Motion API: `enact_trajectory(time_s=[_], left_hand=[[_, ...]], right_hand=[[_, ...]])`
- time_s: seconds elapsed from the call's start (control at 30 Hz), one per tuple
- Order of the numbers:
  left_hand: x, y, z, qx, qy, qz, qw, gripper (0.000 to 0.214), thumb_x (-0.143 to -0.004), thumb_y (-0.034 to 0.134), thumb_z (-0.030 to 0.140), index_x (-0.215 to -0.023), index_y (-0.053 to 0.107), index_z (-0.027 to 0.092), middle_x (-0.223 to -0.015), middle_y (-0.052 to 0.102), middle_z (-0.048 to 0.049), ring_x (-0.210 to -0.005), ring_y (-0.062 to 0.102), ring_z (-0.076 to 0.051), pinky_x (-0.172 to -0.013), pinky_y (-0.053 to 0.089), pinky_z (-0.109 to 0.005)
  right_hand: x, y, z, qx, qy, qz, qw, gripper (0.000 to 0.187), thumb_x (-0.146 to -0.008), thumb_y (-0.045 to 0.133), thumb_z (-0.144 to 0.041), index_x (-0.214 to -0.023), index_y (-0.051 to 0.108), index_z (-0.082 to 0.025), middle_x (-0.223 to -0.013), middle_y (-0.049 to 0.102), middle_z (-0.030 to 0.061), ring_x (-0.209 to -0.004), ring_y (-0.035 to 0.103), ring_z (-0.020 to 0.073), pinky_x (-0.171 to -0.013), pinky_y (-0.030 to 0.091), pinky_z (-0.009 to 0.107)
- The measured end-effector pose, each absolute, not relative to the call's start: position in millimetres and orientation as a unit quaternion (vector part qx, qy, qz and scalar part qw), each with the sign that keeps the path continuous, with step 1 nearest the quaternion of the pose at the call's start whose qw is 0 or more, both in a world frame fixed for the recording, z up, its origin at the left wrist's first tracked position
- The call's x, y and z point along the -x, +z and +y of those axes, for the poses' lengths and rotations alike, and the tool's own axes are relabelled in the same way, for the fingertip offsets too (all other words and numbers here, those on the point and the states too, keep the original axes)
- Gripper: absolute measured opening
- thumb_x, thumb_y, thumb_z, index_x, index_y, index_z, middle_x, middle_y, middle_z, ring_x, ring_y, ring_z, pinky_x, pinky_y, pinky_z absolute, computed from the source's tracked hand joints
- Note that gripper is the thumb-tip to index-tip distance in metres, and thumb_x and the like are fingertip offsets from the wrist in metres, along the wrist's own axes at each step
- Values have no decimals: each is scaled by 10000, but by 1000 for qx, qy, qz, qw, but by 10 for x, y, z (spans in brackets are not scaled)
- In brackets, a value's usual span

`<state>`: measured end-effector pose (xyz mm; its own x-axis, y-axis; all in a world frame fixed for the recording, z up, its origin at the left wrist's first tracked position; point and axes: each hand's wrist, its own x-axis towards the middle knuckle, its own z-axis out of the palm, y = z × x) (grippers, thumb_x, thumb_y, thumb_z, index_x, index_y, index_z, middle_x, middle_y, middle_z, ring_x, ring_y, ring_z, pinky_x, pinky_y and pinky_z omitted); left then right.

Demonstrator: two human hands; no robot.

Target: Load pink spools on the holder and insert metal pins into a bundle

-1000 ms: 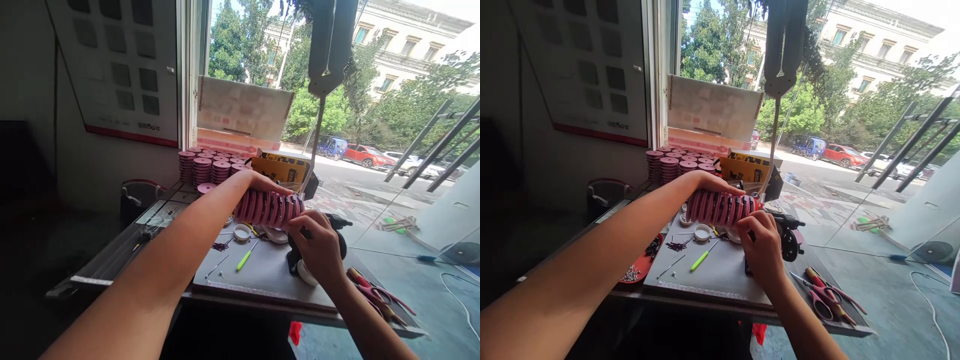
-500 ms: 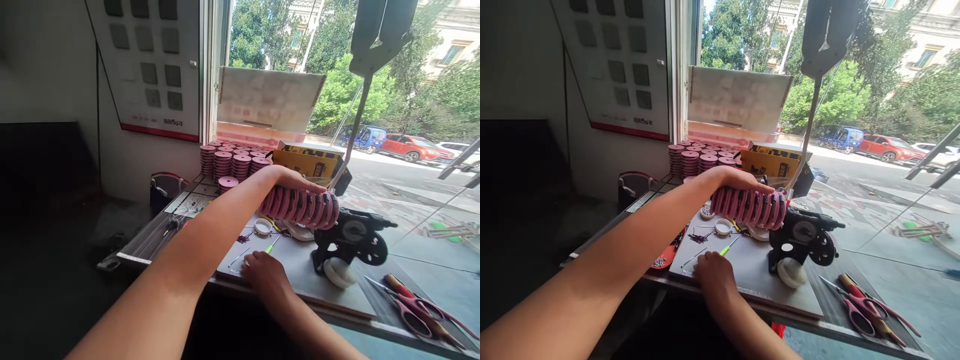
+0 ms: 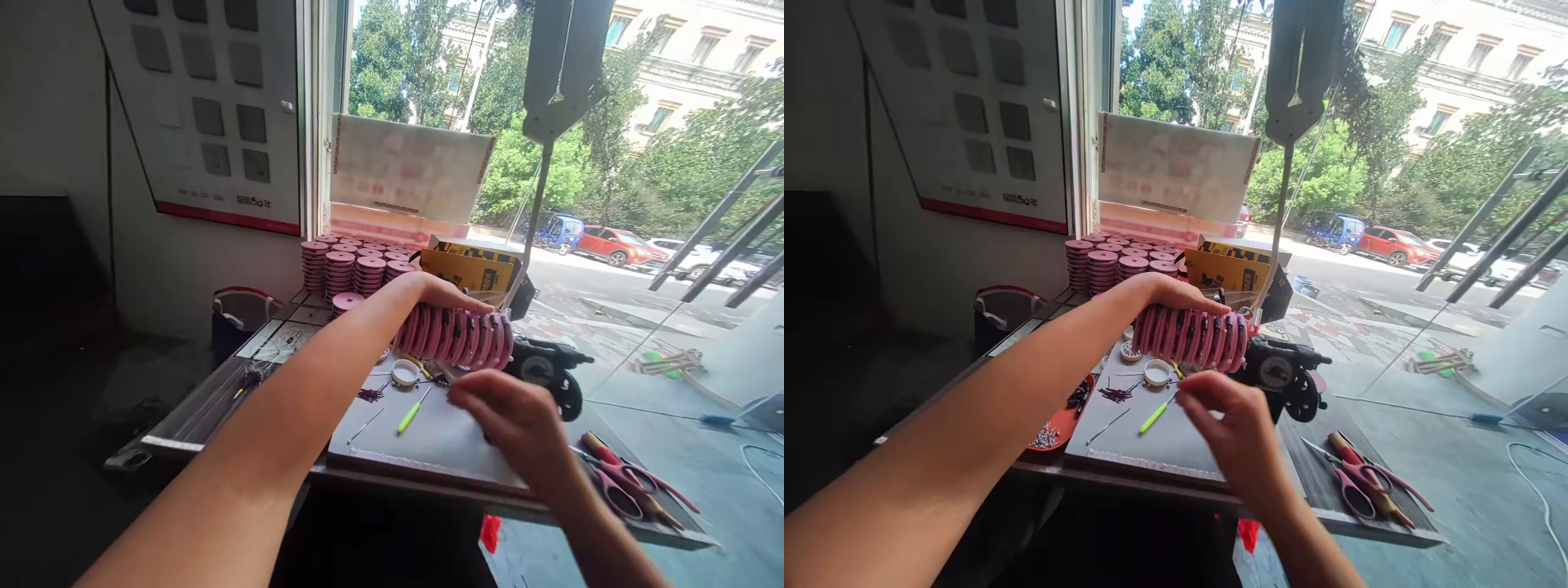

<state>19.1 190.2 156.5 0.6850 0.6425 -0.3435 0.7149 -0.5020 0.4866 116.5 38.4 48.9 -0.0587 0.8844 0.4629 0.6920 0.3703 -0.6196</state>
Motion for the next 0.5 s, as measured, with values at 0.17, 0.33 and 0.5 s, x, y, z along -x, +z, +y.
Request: enact_trajectory(time_s=[0.17, 0.33, 0.5], left_hand=[[-196, 1579, 1920, -858, -66, 398, 318, 665, -716, 419, 728, -1108, 623, 231, -1051, 694, -67, -992, 614, -250, -815, 499, -310], [-192, 1581, 1948, -861, -54, 398, 313, 603, -690, 495, 695, -1070, 639, 249, -936, 721, -55, -974, 622, -255, -804, 500, -312], [-202, 1563, 1984, -862, -53, 392, 317, 578, -695, 513, 670, -1048, 647, 232, -958, 718, -48, -980, 617, -247, -832, 488, -306]], right_hand=[[-1492, 727, 468, 494, 124, -652, 562, 177, -737, 640, -364, -734, 674, -190, -718, 659, 26, -649, 596, 157, -615, 469, 283], [-1410, 645, 592, 490, 106, -651, 570, 152, -740, 638, -350, -720, 679, -205, -732, 611, 12, -689, 554, 152, -648, 430, 294], [-1381, 609, 603, 493, 88, -644, 578, 132, -747, 629, -326, -737, 682, -206, -727, 594, 5, -688, 532, 147, -652, 412, 296]])
